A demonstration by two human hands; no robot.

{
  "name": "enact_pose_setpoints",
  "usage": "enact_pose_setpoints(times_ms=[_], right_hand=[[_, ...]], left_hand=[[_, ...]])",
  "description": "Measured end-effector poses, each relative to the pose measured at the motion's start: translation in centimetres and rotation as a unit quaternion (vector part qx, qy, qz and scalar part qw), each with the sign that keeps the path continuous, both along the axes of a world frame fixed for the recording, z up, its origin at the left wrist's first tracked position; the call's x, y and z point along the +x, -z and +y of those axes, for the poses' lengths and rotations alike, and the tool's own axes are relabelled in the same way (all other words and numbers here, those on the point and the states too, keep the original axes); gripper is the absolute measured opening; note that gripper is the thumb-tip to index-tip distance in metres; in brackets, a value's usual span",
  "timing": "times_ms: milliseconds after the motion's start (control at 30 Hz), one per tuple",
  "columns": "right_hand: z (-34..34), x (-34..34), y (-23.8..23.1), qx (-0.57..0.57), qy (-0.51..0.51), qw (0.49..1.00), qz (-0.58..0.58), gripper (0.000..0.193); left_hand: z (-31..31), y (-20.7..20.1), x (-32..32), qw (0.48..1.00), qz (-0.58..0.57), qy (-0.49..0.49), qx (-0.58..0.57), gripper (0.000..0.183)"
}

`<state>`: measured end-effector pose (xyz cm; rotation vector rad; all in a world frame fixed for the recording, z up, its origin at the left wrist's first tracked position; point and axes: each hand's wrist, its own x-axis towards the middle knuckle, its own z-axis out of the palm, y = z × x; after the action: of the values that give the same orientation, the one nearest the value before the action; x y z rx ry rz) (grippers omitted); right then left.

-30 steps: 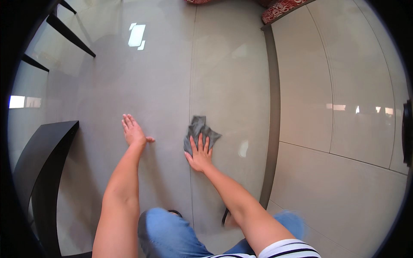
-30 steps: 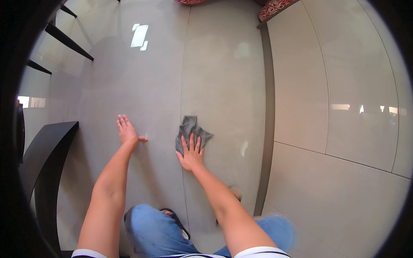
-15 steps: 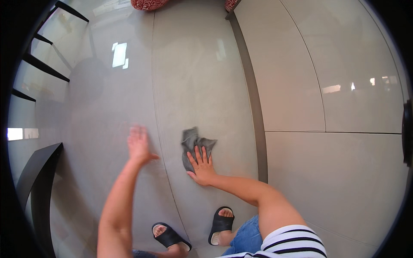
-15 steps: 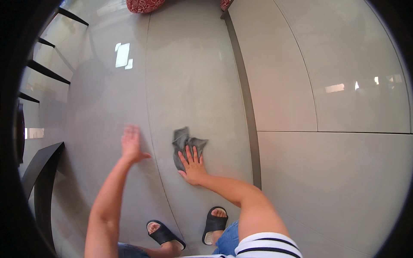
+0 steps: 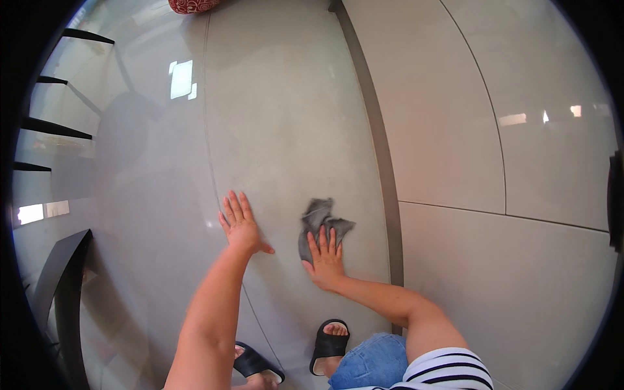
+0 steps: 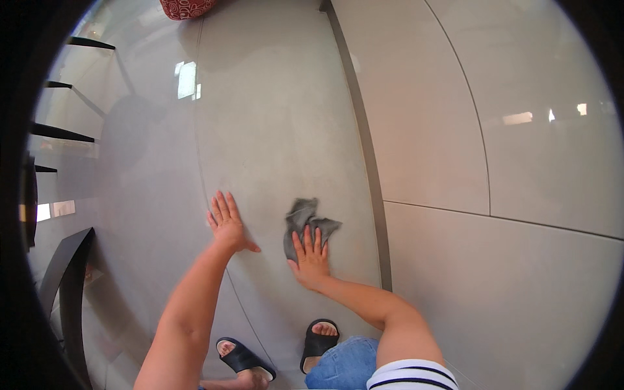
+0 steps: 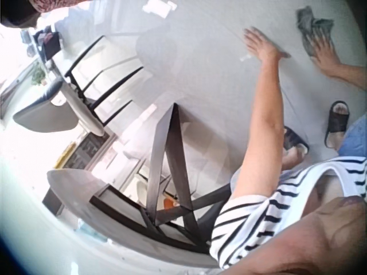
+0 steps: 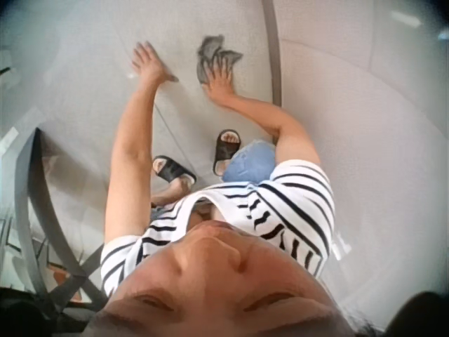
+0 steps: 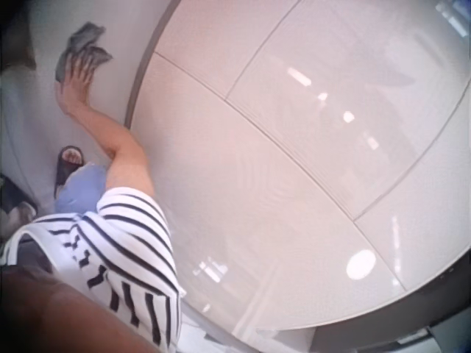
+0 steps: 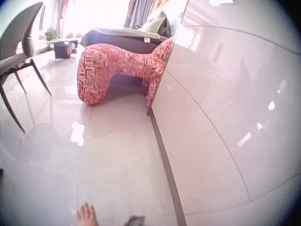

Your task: The person rinses a cloth in a bucket of water and then uses it to wipe the tiled floor by hand.

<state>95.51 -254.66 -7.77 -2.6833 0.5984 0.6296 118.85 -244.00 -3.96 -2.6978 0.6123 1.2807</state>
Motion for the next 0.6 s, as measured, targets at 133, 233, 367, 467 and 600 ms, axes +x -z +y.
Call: enact_pose_setpoints(times_ms=[133,233,367,467,600], right_hand=[[-7.6,9.6,1.1,-0.042,-0.092,0.978,-0.181,0.077],[-15.2,16.4,2.6,-0.136,0.152,0.951,-0.234,0.069],[-14.7,20.6,2.6,-0.128,0.170,0.960,-0.182,0.069],[-12.2,20.1,2.4,-0.062,0.015,0.975,-0.211,0.068],[-9.3,17.0,1.4,0.021,-0.072,0.973,-0.219,0.067]], left_hand=[[-1.7,-0.3,-0.7,1.000,0.015,0.009,-0.015,0.167],[-2.3,0.0,-0.6,0.999,0.025,0.030,-0.031,0.169],[-1.6,-0.8,-0.5,0.999,0.030,0.037,-0.024,0.165],[-0.7,-0.6,-0.3,0.998,0.025,0.040,-0.050,0.164],[2.8,1.6,0.5,0.989,0.000,0.066,-0.135,0.164]])
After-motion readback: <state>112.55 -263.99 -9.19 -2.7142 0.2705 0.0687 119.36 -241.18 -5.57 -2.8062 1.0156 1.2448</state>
